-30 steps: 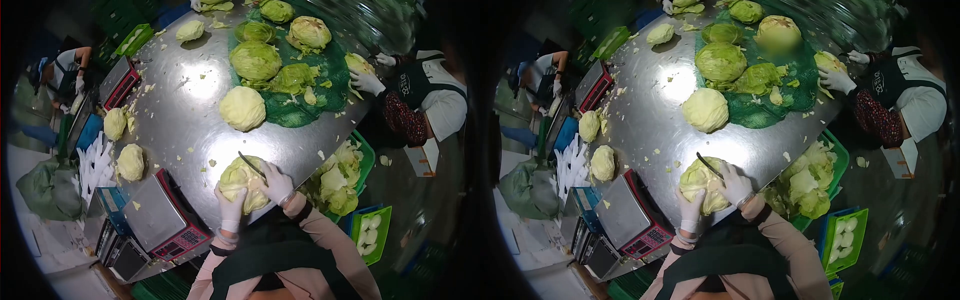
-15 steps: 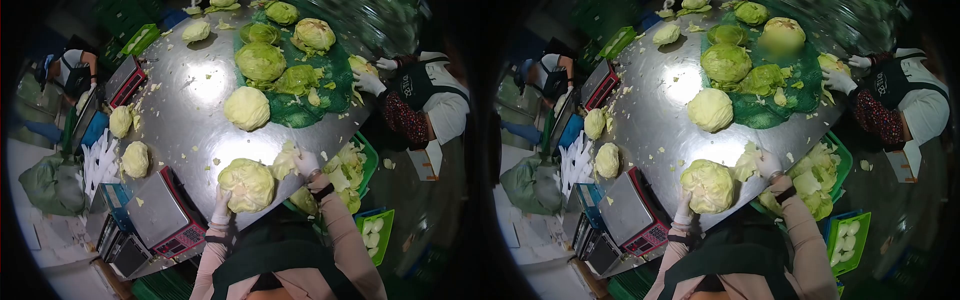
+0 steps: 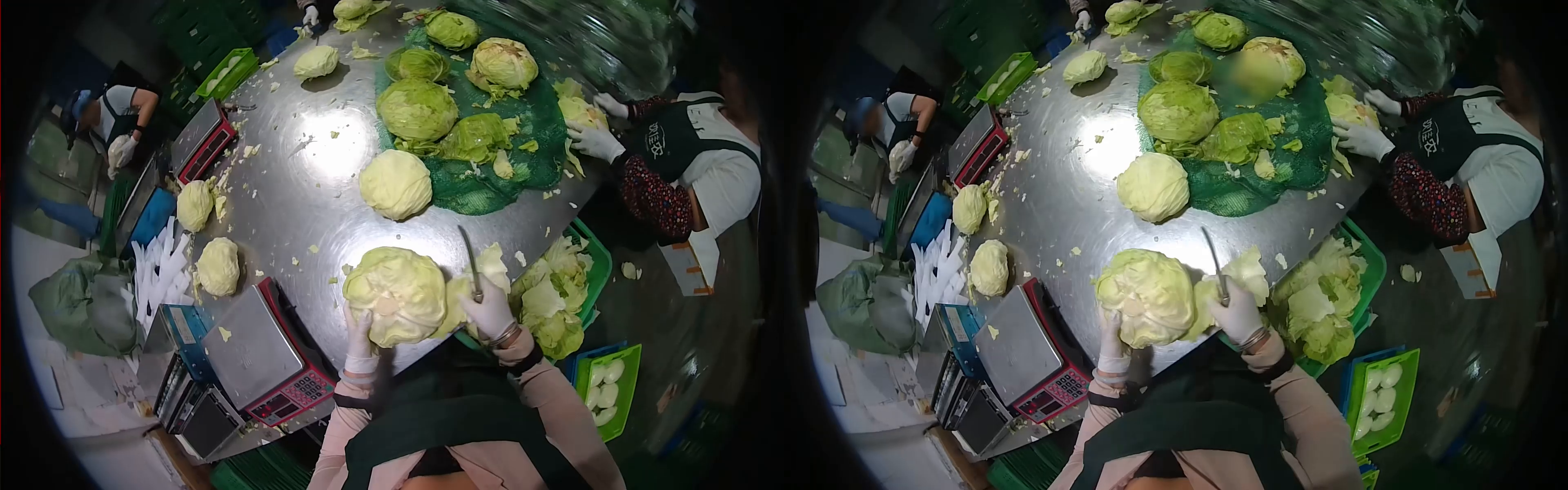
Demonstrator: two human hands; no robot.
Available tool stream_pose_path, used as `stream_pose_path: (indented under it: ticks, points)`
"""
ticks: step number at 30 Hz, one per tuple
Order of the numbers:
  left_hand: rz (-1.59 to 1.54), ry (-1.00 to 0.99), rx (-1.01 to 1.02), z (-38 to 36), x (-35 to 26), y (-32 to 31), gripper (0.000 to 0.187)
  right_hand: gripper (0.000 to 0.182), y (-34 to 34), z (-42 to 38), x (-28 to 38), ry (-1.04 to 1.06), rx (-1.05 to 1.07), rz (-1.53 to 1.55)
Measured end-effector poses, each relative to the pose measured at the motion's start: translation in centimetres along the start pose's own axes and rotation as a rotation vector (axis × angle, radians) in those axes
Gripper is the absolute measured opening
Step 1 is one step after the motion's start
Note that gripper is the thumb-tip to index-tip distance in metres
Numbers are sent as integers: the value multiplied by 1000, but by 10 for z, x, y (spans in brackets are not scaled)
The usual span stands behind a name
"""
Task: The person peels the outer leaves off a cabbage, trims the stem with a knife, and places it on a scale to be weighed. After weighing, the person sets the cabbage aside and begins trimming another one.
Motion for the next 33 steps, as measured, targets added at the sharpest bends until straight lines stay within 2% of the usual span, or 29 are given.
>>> stream_pose_path:
  ticks: [2,4,6,8,10,11,12,13,14,16,17,18,19,20,22,23,25,26,28,29,30,31,32,33]
  points:
    - [-297,297,-61,-4,18,13,77,41,20,-3,-11,-218,133,222]
    - [-361,340,-88,-2,18,12,75,47,42,9,-43,-229,125,259]
    - [-428,381,-121,2,12,7,73,53,71,9,-31,280,-470,-581]
    - [-206,206,222,24,-9,-8,76,60,75,9,-27,207,-430,-554]
    - [-106,228,279,41,-15,-6,79,58,49,10,-5,255,-99,-164]
    - [24,241,356,46,-18,-9,81,58,38,9,10,251,-108,-162]
    - [155,252,435,50,-20,-15,84,55,22,6,30,356,-54,-192]
    - [187,214,496,55,-23,-22,84,52,13,4,42,460,-1,-222]
    - [188,218,506,59,-23,-24,84,52,10,9,37,456,-11,-218]
    - [281,329,637,63,-21,-25,84,47,-2,25,20,290,142,-135]
    - [281,332,637,67,-22,-25,84,37,0,29,11,195,163,-98]
    - [332,337,718,71,-23,-27,81,37,0,32,5,195,163,-98]
    - [383,342,800,75,-22,-30,78,31,-1,38,-15,-20,202,100]
    - [381,342,799,80,-21,-32,78,27,-3,43,-35,-236,237,296]
    - [443,421,993,85,-14,-37,73,21,-1,46,-60,-223,221,335]
    - [438,421,985,90,-7,-37,73,21,5,46,-74,-275,166,242]
    - [656,200,1293,93,8,-41,70,21,19,44,-95,-323,119,140]
    - [654,202,1284,91,10,-40,70,25,28,40,-104,-309,82,70]
    - [476,337,764,95,-1,-40,74,29,44,32,-112,-295,55,-14]
    - [520,240,599,91,-22,-41,77,32,59,25,-103,-64,-139,-240]
    - [510,241,579,82,-20,-35,77,36,70,15,-85,179,-324,-462]
    - [674,130,459,72,-23,-21,83,39,75,4,-64,85,-310,-471]
    - [841,21,336,60,-26,-8,88,39,77,1,-52,94,-295,-479]
    - [920,22,353,47,-11,4,104,38,72,-2,-44,120,-169,-506]
Point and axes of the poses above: each hand's wrist, its own z-axis towards the middle knuckle, its own y-axis out of the back of the hand, x = y × z, the point moved 4 cm from there along z, towards the middle knuckle, and after that the axes turned 12 degrees about -y, right-handed, at the moved point
